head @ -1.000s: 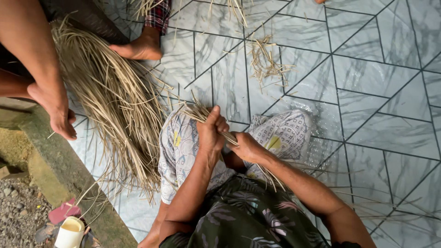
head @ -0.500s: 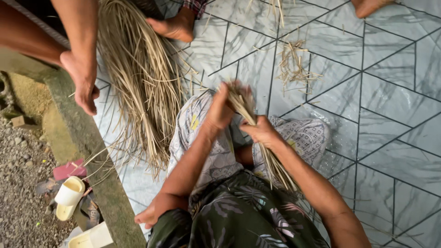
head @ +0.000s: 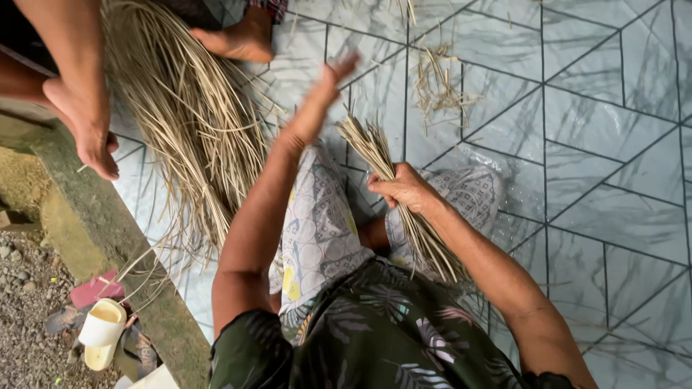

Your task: The person sorts and aligns thin natural fibers by hand while sitting on the floor.

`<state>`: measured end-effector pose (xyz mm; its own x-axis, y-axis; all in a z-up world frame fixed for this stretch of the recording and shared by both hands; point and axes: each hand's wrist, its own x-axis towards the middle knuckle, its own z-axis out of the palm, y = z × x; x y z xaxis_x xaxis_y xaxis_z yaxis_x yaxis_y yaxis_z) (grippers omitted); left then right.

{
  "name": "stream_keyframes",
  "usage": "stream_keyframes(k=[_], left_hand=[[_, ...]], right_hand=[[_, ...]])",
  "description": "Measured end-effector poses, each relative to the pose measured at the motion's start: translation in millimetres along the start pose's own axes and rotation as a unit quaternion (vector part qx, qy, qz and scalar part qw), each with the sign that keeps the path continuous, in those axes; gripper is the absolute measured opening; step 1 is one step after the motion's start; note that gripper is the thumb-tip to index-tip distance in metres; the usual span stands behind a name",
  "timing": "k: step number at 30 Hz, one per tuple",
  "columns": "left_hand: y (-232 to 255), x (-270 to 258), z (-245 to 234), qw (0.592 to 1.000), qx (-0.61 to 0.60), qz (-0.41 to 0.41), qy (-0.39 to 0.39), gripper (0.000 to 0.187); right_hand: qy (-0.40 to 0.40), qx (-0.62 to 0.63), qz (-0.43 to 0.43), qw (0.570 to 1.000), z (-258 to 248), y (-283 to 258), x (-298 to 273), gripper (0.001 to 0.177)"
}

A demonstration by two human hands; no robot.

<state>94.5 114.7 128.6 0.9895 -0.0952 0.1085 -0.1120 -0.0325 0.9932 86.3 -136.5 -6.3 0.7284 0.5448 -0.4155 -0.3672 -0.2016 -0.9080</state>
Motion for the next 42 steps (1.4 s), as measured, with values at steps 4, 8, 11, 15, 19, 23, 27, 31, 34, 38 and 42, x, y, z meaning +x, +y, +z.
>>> stream_keyframes(k=[4, 8, 11, 15, 19, 23, 27, 31, 34, 38, 42], left_hand=[[78, -25, 29, 0.996, 0.04, 0.067, 0.048, 0.061], [7, -32, -8, 0.98, 0.152, 0.092, 0.091, 0.056], [-3, -61, -10, 0.939, 0.248, 0.14, 0.194, 0.07], [33, -88, 67, 0.82, 0.566, -0.011, -0.081, 0.136], [-12, -78, 83, 0.779, 0.572, -0.145, -0.211, 0.143], [-21, -79, 81, 0.832, 0.477, -0.203, -0.196, 0.136], [-5, -85, 86, 0.87, 0.366, -0.298, -0.142, 0.12], [-46, -88, 80, 0.851, 0.39, -0.334, -0.108, 0.111], [-85, -86, 65, 0.826, 0.456, -0.321, -0.086, 0.067], [-90, -89, 53, 0.759, 0.571, -0.285, -0.13, 0.046], [-26, -106, 63, 0.72, 0.693, -0.019, -0.036, 0.11]], right_hand=[[0.014, 0.006, 0.014, 1.0, -1, -1, 6, 0.022], [0.046, -0.444, -0.036, 0.894, -38, -43, 1, 0.024], [0.075, -0.659, -0.037, 0.748, -46, -81, -16, 0.017], [-0.051, -0.772, -0.192, 0.604, 4, -110, -63, 0.015], [-0.039, -0.764, -0.27, 0.585, 33, -68, -39, 0.019], [-0.063, -0.719, -0.257, 0.643, 40, -66, -30, 0.012], [0.034, -0.679, -0.3, 0.669, 51, -36, -23, 0.018], [0.125, -0.61, -0.358, 0.696, 66, -36, -8, 0.01], [0.227, -0.633, -0.423, 0.608, 61, -31, 8, 0.024], [0.105, -0.573, -0.399, 0.708, 46, -35, 6, 0.011], [-0.002, -0.606, -0.233, 0.76, 36, -43, 12, 0.016]])
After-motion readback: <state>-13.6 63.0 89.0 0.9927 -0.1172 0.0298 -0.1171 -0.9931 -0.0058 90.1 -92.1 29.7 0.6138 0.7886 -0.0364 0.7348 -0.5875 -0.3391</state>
